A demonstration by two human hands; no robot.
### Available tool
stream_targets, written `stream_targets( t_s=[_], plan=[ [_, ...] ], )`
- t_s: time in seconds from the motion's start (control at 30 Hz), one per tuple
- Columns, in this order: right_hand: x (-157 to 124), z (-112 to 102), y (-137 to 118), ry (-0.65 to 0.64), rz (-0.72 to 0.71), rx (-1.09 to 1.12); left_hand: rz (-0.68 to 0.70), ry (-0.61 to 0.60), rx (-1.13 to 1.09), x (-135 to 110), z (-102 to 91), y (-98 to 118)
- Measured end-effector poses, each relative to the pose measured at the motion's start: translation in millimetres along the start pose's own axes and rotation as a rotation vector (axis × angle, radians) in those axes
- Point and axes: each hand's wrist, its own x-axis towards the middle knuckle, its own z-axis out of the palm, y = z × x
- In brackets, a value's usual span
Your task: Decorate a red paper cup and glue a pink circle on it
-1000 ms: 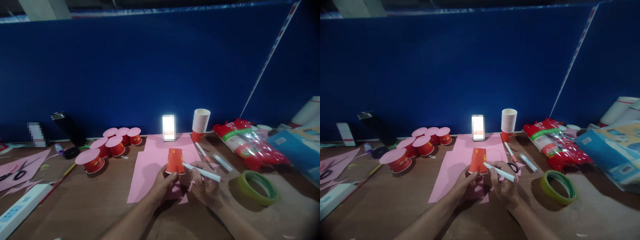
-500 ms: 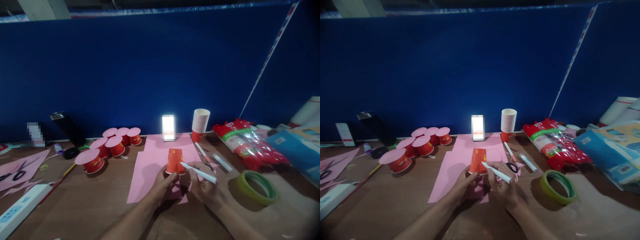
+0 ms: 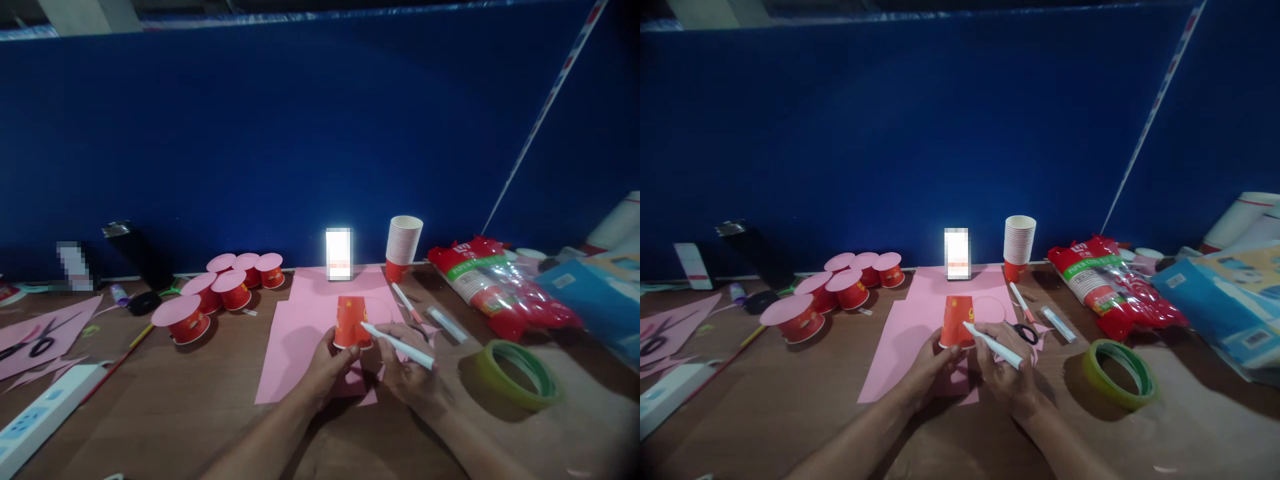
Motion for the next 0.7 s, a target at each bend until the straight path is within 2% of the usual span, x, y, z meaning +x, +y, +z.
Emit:
stream_targets(
  t_s=[0.2, 0.47, 0.7],
  plan=[
    [0.8, 0.8, 0.8, 0.002, -0.046, -0.009, 0.006, -0.012, -0.011, -0.7, 0.8, 1.1],
    [1.1, -0.7, 1.6, -0.052, 0.008, 0.043, 0.014, -0.019, 0.014, -0.9, -0.7, -0.3],
    [1.9, -0.2, 0.6, -0.043, -0.059, -0.001, 0.019, -0.011, 0.037, -1.2, 0.4, 1.2]
  ],
)
